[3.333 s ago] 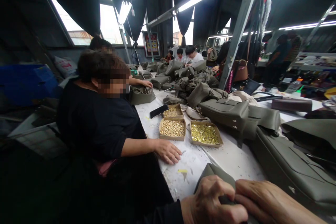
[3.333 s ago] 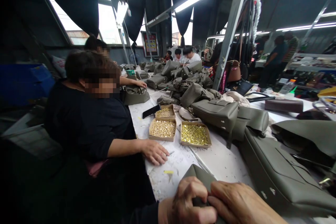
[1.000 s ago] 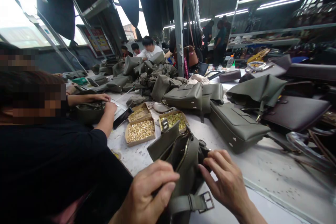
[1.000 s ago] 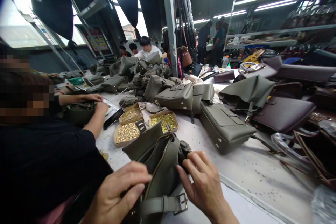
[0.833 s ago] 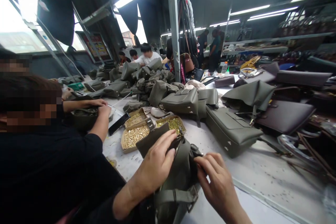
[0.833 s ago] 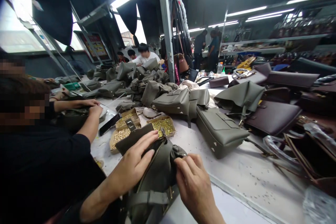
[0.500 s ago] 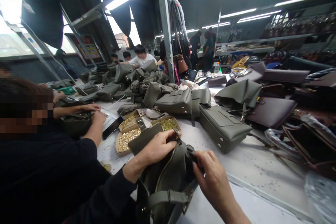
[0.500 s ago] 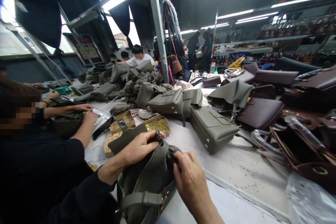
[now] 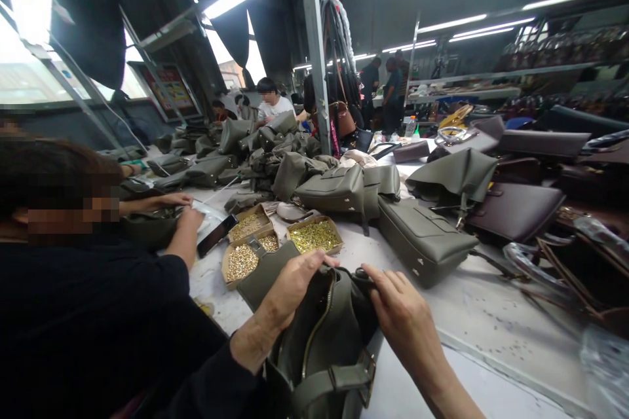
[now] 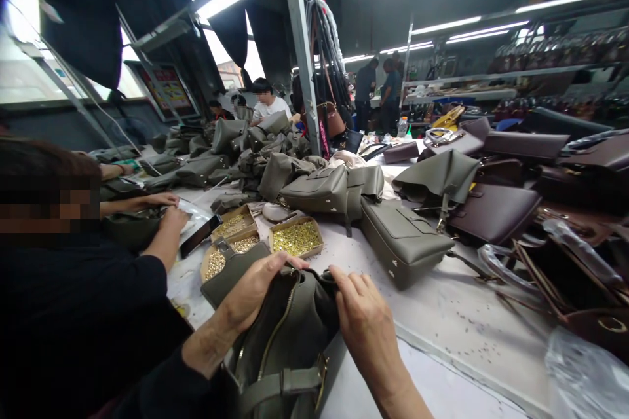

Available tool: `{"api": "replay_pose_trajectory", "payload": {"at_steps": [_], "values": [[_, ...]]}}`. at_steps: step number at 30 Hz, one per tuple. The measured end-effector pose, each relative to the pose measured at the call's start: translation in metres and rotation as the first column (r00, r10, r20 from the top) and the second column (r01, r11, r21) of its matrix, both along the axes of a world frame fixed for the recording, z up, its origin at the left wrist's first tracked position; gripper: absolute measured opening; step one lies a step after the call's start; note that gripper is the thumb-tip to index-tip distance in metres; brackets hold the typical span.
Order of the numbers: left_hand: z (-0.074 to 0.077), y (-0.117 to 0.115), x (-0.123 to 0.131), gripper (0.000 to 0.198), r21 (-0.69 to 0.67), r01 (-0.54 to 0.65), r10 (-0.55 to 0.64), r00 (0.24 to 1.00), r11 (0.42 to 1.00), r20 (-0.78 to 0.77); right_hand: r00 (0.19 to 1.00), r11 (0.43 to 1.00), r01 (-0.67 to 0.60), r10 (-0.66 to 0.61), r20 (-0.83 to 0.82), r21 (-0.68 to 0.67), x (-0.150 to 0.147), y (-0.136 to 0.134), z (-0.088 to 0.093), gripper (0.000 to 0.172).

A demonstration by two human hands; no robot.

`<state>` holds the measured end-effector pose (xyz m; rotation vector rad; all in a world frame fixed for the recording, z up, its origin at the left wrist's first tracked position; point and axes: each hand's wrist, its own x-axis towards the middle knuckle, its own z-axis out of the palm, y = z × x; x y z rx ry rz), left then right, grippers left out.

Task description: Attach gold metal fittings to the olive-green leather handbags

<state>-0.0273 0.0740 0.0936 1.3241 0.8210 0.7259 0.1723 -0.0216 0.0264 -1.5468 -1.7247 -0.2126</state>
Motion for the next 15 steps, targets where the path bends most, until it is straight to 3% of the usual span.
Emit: {"api": "replay_pose_trajectory", "payload": {"at_steps": [4,8,12,15], "values": [[0.003,-0.003,0.002,0.039,0.124,0.064,-0.047,0.99,0.99,-0.135,1.0,0.999,0.008,-0.007,0.02,-0.041,0.004,0.001,0.002,0.044],[0.003,-0.006,-0.002,0.026,0.297,0.091,-0.022,0.973,0.95,-0.228,0.999,0.997,-0.004,0.007,0.046,-0.076,0.005,0.001,0.006,0.045],[0.003,-0.008,-0.009,0.014,0.542,0.102,0.041,0.968,0.834,-0.247,0.996,0.997,0.006,0.002,0.094,-0.083,0.003,-0.001,0.012,0.041],[0.008,-0.015,-0.015,0.015,0.613,0.247,-0.098,0.959,0.751,-0.266,0.989,0.996,0.025,-0.012,0.15,-0.085,0.003,-0.003,0.016,0.036]]}}
